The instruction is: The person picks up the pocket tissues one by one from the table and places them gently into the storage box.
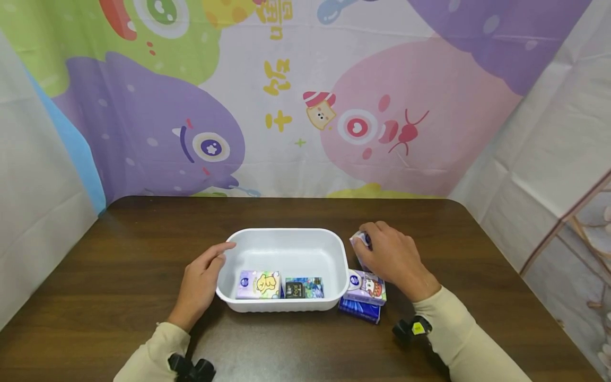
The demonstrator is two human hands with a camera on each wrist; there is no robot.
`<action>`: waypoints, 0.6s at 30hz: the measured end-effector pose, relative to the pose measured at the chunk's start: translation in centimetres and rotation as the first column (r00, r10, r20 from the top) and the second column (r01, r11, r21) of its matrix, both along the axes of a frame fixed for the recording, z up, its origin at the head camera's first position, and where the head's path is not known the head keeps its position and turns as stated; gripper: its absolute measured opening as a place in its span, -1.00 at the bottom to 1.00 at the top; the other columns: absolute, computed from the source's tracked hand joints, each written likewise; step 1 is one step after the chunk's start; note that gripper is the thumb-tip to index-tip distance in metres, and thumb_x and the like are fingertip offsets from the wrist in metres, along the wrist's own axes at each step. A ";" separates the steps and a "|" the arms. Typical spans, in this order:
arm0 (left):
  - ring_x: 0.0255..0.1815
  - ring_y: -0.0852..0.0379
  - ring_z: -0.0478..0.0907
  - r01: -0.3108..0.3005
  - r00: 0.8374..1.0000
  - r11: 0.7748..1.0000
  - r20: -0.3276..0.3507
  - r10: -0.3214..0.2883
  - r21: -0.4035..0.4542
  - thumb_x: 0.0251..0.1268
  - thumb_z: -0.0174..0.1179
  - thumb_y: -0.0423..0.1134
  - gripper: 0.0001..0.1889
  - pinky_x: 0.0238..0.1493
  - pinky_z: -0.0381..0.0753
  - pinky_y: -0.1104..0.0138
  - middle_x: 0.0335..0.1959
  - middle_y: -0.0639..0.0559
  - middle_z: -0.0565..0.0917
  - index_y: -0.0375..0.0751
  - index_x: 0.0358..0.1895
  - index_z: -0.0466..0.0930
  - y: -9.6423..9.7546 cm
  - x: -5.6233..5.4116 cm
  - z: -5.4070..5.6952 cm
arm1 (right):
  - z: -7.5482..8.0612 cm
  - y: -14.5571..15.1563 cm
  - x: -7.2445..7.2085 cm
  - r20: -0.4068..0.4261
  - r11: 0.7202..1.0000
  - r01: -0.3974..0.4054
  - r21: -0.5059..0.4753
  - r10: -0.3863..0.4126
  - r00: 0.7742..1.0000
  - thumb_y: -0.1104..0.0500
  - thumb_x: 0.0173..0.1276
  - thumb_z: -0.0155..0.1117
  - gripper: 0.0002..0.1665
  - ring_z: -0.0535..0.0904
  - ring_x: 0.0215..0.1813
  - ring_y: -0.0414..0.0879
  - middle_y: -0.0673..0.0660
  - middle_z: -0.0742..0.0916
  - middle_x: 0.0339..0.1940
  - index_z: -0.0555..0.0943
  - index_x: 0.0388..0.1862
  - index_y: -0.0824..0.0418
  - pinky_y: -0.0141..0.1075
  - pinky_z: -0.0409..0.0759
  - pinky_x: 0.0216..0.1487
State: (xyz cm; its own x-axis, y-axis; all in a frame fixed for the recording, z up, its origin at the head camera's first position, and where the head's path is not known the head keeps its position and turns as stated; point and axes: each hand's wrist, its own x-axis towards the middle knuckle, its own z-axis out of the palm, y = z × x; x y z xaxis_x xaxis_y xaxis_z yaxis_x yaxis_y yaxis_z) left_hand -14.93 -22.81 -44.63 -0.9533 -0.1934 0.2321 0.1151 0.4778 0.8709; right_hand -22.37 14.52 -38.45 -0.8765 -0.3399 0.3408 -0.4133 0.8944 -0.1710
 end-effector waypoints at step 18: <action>0.24 -0.03 0.46 0.002 1.000 1.000 -0.004 -0.002 0.001 0.60 -0.08 -0.17 -0.65 0.28 0.35 -0.02 0.27 -0.11 0.57 -0.09 0.23 0.62 0.0 0.0 0.0 | 0.8 -0.5 0.6 -0.010 0.999 -0.032 -0.024 0.032 0.999 -0.16 0.45 0.14 -0.52 0.64 -0.16 0.05 0.16 0.70 -0.02 0.64 0.08 0.16 0.02 0.65 -0.19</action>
